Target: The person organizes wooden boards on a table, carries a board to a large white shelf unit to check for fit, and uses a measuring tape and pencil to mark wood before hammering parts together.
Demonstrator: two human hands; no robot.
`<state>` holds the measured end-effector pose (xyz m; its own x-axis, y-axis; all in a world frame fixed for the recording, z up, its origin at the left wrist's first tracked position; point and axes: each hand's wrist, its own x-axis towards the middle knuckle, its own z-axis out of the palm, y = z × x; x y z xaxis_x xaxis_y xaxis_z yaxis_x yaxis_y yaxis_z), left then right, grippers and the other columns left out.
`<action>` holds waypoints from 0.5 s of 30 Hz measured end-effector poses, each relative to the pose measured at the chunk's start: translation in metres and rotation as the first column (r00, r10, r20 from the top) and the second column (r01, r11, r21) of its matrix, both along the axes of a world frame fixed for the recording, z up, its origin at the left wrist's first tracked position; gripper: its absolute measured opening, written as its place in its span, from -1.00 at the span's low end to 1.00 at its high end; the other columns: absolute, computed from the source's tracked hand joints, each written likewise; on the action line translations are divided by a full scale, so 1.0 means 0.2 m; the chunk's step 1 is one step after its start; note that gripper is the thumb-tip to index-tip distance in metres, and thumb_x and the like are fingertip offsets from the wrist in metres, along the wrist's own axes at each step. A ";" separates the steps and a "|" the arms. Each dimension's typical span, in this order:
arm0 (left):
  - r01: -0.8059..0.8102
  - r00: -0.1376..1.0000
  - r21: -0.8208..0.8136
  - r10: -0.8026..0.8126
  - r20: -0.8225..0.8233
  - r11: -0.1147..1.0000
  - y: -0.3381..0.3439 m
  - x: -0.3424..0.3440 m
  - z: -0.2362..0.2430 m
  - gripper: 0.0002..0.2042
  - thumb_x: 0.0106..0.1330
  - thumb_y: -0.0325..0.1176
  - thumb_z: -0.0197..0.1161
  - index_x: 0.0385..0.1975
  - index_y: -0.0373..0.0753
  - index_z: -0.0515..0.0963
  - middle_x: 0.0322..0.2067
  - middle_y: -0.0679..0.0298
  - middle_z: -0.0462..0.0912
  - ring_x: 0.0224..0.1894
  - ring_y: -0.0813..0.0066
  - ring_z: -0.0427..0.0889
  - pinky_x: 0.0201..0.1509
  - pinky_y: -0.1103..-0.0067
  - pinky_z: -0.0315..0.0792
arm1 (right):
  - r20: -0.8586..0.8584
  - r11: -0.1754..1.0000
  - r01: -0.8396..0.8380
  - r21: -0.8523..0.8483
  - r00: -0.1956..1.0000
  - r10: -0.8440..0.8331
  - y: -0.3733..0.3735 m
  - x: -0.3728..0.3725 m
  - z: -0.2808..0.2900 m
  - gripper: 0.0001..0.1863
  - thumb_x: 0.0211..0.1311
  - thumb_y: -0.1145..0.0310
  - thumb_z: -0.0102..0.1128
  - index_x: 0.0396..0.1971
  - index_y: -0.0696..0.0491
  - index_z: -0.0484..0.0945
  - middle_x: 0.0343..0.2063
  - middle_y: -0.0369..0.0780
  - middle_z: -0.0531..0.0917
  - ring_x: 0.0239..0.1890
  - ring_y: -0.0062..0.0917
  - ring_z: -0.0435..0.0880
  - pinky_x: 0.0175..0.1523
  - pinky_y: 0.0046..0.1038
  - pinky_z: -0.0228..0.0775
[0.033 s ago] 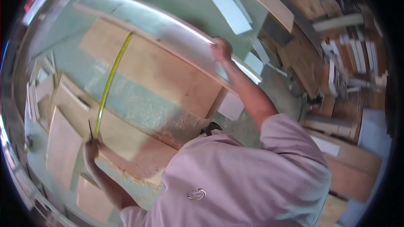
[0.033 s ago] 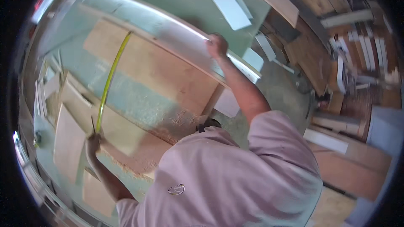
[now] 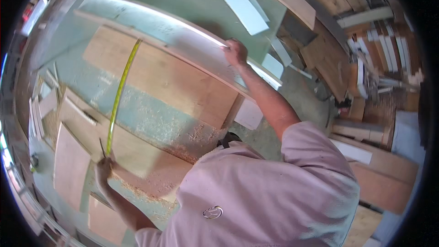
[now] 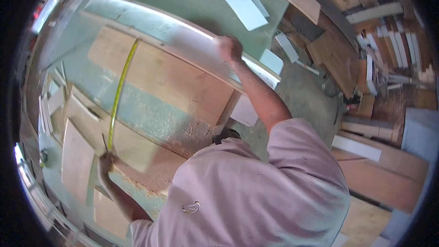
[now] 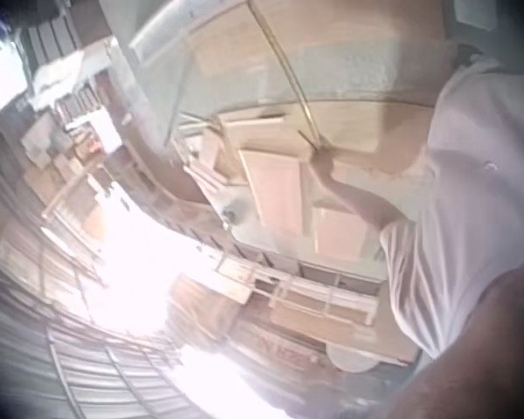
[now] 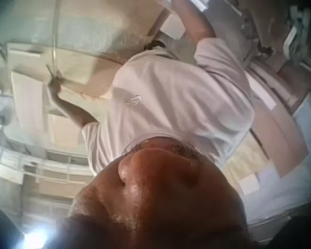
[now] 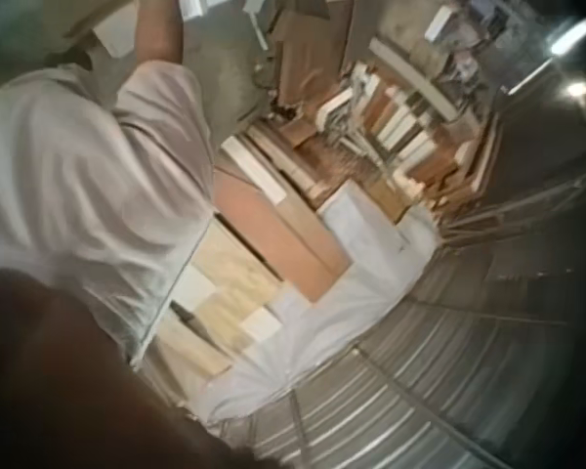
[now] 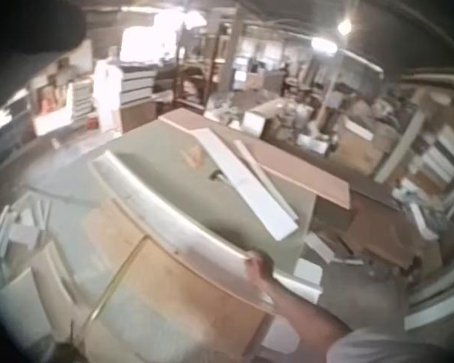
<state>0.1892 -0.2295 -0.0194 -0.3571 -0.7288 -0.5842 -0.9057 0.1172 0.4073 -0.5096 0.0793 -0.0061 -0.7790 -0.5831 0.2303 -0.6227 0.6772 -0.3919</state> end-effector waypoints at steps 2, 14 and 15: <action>-0.083 0.981 0.092 0.098 -0.166 0.992 0.20 0.04 0.01 -0.66 0.36 -0.17 0.12 -0.51 -0.33 0.57 -0.67 0.27 0.49 -0.57 0.59 0.42 -0.48 0.53 0.29 | 0.036 0.996 0.047 -0.079 0.998 -0.044 0.02 0.03 0.02 -0.77 0.04 0.23 0.33 -0.47 0.08 0.56 -0.34 -0.11 0.61 -0.18 -0.13 0.61 -0.13 -0.11 0.45; -0.612 0.776 -0.378 0.619 -0.118 0.695 1.25 -0.42 0.13 -0.42 0.25 0.25 0.17 -0.53 -0.28 0.48 -0.63 0.24 0.45 -0.54 0.35 0.41 -0.40 0.38 0.33 | 0.271 0.987 -0.159 -0.033 0.949 0.162 -0.01 -0.01 0.18 -0.50 0.22 0.09 0.20 -0.04 0.21 0.50 -0.15 0.03 0.63 -0.03 -0.08 0.60 0.08 -0.16 0.42; -0.619 0.748 -0.450 0.658 -0.088 0.643 1.29 -0.46 0.13 -0.42 0.25 0.25 0.15 -0.48 -0.30 0.49 -0.56 0.17 0.51 -0.47 0.24 0.47 -0.30 0.31 0.38 | 0.268 0.985 -0.170 -0.040 0.948 0.175 0.02 -0.03 0.18 -0.50 0.22 0.09 0.20 -0.04 0.21 0.50 -0.15 0.03 0.63 -0.03 -0.08 0.60 0.08 -0.16 0.42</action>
